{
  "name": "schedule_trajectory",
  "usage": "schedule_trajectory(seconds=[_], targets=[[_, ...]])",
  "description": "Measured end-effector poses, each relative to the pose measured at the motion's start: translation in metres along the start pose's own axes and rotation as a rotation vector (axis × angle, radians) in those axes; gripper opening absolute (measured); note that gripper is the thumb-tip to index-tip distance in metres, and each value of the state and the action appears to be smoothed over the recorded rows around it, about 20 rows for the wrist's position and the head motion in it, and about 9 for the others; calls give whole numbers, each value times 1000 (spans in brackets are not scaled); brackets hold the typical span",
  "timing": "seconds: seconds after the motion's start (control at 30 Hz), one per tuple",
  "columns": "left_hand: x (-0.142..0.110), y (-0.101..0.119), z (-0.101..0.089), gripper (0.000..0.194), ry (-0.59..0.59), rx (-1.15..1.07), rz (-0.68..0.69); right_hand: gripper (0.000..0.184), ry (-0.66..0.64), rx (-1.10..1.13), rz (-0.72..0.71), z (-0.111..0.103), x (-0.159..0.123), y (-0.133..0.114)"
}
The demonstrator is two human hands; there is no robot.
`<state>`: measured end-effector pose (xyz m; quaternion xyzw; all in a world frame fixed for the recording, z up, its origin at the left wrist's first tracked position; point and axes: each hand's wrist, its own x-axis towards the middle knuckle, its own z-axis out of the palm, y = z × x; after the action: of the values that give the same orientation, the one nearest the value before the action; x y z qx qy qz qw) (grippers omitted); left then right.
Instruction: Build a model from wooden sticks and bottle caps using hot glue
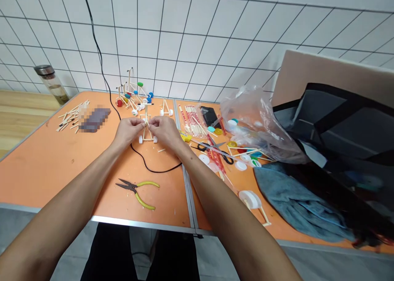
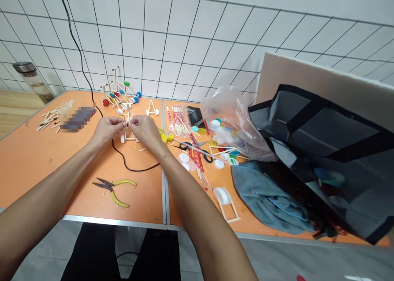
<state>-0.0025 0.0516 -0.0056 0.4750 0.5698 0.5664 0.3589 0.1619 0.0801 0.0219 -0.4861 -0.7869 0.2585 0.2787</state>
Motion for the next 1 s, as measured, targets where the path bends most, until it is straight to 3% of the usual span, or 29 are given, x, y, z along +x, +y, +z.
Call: schedule_trajectory(seconds=[0.2, 1.0], targets=[[0, -2, 3, 11, 23, -22, -35, 18, -12, 30, -1, 0, -1, 2], [-3, -13, 8, 14, 53, 75, 7, 16, -5, 56, 12, -1, -1, -1]])
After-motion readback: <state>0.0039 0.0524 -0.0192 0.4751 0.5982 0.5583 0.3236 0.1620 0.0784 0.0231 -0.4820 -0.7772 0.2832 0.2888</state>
